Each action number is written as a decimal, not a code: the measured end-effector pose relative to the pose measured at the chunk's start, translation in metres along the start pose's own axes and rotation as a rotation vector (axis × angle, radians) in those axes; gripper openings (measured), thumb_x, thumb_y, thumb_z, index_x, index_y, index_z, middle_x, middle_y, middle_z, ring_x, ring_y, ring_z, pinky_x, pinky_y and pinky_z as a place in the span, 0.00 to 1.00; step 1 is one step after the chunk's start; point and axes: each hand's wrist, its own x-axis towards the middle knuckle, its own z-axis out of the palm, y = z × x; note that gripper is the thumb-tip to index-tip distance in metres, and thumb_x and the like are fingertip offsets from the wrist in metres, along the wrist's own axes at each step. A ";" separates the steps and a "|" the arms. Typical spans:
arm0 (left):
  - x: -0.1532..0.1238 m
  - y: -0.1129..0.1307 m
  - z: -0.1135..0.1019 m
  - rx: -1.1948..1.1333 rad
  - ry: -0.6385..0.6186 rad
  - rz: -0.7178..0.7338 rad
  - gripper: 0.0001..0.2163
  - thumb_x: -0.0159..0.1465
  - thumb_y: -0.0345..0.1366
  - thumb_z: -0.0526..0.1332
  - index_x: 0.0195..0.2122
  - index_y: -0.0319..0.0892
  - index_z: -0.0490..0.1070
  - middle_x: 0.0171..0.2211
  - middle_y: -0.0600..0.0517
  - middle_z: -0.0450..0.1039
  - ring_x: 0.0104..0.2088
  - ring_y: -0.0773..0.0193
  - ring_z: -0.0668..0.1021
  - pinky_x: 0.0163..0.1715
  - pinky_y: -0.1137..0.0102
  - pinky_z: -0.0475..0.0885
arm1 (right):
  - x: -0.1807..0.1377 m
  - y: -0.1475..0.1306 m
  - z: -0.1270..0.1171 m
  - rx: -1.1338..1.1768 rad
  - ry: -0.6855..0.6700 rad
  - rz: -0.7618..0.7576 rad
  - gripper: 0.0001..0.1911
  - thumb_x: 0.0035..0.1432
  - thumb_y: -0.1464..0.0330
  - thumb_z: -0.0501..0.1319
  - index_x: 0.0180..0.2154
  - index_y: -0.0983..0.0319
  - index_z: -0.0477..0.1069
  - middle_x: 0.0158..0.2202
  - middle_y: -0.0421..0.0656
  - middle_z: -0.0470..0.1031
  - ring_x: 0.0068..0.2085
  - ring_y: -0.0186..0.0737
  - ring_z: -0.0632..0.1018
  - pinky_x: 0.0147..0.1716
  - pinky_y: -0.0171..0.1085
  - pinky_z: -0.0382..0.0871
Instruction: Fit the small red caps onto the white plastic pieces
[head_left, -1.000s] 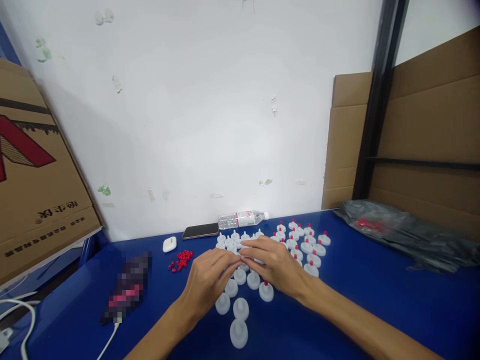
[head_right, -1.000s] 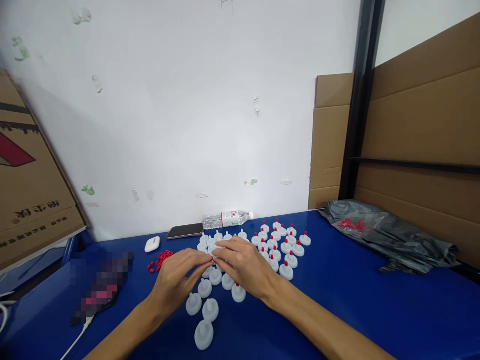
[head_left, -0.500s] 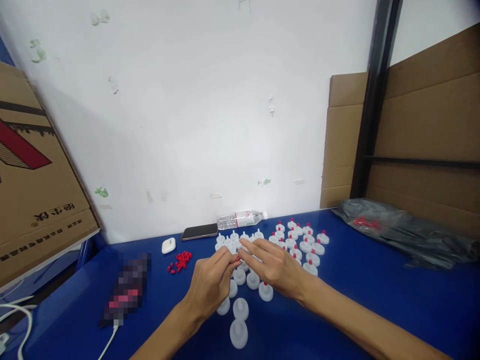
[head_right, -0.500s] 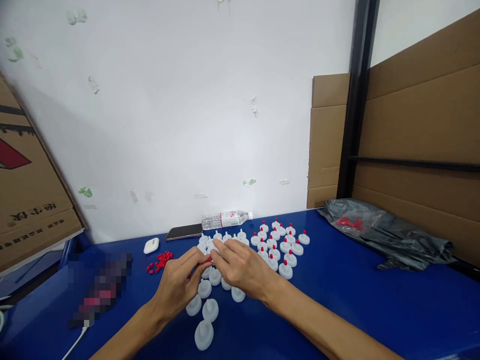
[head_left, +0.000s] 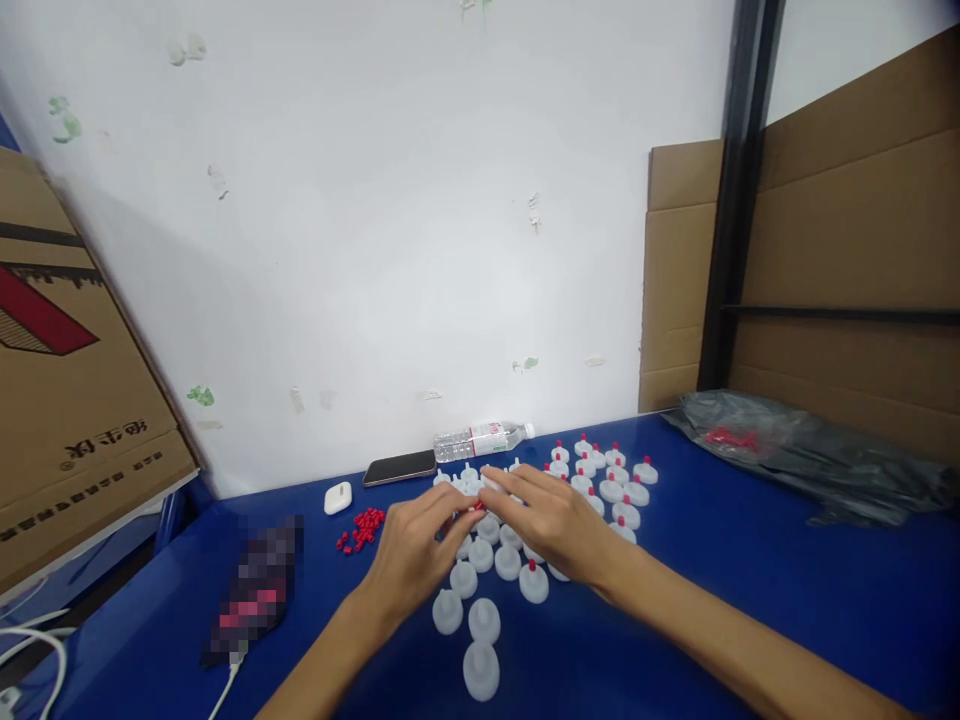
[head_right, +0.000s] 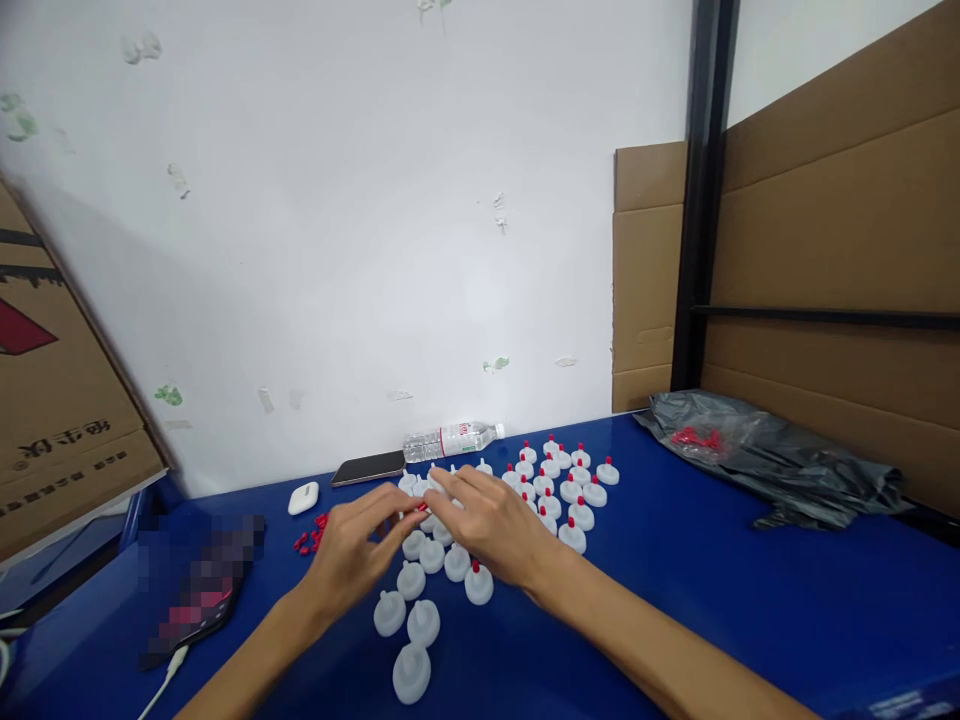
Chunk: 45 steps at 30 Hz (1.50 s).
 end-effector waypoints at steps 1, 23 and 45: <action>0.001 -0.004 -0.004 0.039 -0.012 -0.010 0.07 0.71 0.36 0.58 0.43 0.44 0.74 0.35 0.53 0.76 0.31 0.68 0.76 0.32 0.73 0.68 | 0.000 0.003 0.001 0.037 -0.038 0.054 0.10 0.67 0.78 0.55 0.44 0.65 0.73 0.51 0.51 0.78 0.42 0.43 0.78 0.40 0.40 0.75; -0.020 -0.084 -0.045 0.519 -0.509 -0.613 0.09 0.66 0.35 0.57 0.41 0.45 0.77 0.39 0.45 0.77 0.45 0.51 0.77 0.37 0.66 0.69 | -0.029 0.055 0.010 0.184 -0.523 0.558 0.06 0.61 0.66 0.65 0.32 0.61 0.79 0.31 0.43 0.81 0.35 0.45 0.80 0.35 0.39 0.66; -0.028 -0.091 -0.038 0.565 -0.490 -0.557 0.11 0.66 0.34 0.54 0.37 0.44 0.77 0.40 0.44 0.75 0.47 0.49 0.74 0.38 0.64 0.70 | -0.008 -0.023 -0.016 0.464 -0.189 -0.116 0.15 0.67 0.58 0.58 0.37 0.61 0.76 0.20 0.37 0.72 0.26 0.35 0.70 0.40 0.41 0.64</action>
